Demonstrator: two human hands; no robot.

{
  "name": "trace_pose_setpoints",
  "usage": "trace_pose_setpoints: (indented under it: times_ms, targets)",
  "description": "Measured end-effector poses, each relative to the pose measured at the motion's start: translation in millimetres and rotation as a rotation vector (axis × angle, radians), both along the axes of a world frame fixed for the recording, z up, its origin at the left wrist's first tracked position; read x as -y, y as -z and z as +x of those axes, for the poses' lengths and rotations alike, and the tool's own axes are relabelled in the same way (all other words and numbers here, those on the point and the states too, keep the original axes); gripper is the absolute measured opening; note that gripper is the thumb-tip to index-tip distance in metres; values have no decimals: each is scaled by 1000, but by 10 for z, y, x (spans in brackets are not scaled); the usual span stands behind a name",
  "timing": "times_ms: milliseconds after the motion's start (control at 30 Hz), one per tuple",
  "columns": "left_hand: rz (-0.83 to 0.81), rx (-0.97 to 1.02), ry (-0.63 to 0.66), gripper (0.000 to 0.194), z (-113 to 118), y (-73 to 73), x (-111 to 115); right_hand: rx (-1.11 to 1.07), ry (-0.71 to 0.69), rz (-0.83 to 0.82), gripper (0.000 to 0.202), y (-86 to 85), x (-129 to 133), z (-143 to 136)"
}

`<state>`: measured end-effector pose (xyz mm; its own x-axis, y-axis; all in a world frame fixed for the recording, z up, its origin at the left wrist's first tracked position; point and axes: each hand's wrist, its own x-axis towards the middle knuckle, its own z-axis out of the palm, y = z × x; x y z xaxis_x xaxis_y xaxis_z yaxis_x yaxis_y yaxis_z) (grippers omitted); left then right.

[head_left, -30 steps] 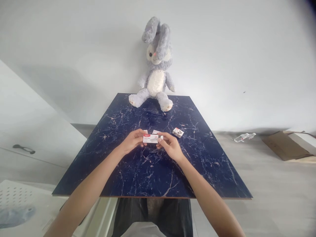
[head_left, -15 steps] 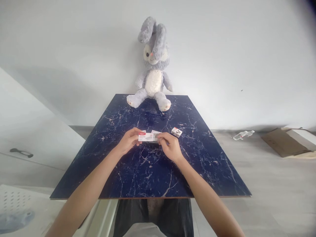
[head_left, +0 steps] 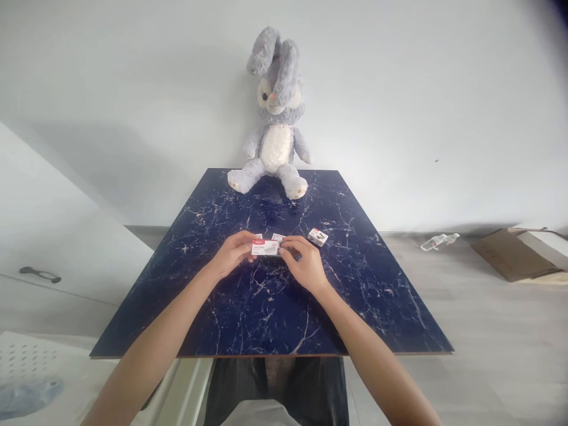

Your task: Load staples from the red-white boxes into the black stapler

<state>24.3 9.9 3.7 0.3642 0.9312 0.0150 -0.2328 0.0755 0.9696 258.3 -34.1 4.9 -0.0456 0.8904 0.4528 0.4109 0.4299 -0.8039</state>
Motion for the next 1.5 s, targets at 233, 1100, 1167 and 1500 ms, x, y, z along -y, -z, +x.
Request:
trace_pose_setpoints:
  times_ms: [233, 1100, 1167, 1500]
  targets:
    - [14, 78, -114, 21, -79, -135, -23, -76, -27, -47, 20, -6, 31, -17]
    - [-127, 230, 59, 19, 84, 39, 48, -687, 149, -233, 20, 21, -170, 181]
    - [-156, 281, 33, 18, 85, 64, 28, -926, 130, -279, 17, -9, -193, 250]
    - [-200, 337, 35, 20, 108, 121, 33, -1085, -69, -540, 15, -126, -157, 262]
